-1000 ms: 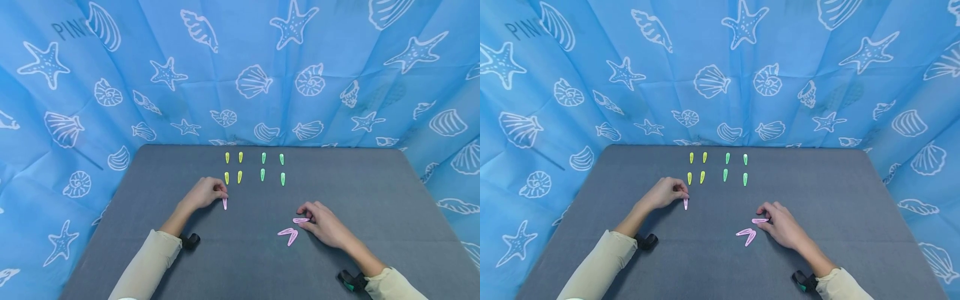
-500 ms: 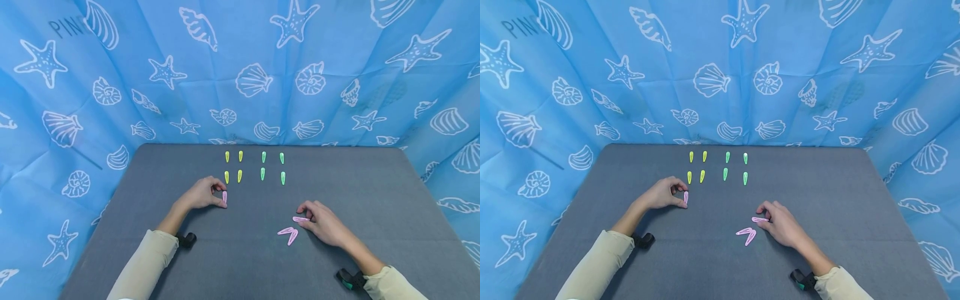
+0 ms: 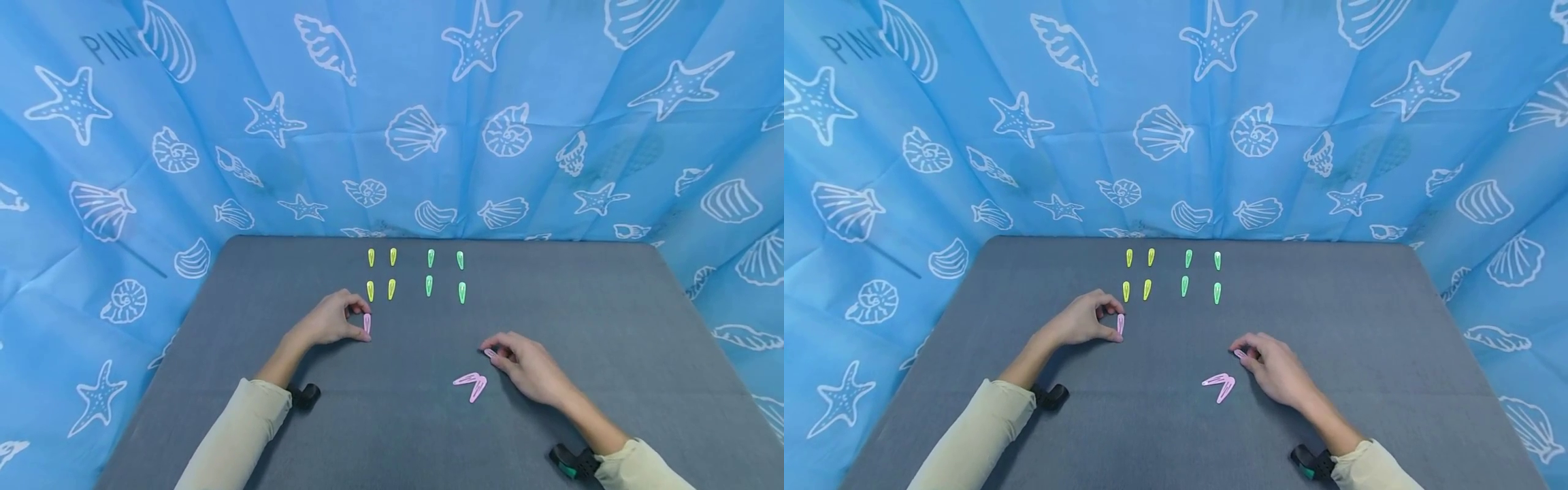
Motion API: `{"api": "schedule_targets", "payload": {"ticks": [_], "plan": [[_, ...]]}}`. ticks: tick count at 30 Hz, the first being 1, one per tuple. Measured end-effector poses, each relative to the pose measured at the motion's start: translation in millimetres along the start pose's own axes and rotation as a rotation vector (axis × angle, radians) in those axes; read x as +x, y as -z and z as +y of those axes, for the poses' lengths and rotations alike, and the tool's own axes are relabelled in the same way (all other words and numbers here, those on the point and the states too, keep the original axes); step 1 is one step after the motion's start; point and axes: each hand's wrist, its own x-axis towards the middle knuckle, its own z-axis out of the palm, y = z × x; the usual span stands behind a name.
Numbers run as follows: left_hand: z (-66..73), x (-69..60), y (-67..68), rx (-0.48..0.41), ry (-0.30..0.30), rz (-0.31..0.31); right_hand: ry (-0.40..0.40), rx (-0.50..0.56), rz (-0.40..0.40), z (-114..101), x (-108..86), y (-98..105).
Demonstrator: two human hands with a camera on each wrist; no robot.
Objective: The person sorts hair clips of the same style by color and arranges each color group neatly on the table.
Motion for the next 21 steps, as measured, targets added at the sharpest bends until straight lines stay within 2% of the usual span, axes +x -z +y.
{"api": "schedule_targets", "payload": {"ticks": [7,12,21], "plan": [[-2.0,-1.2,-1.9,0.003,-0.004,0.009,0.009,0.105,-0.002,-17,18.5,-7],[-2.2,0.3,-2.3,-0.007,0.016,0.007,0.04,0.123,-0.013,-35,43.0,-19],[-2.4,3.5,0.7,-0.019,0.047,-0.01,0.026,0.183,-0.096,-63,89.4,-50]]}}
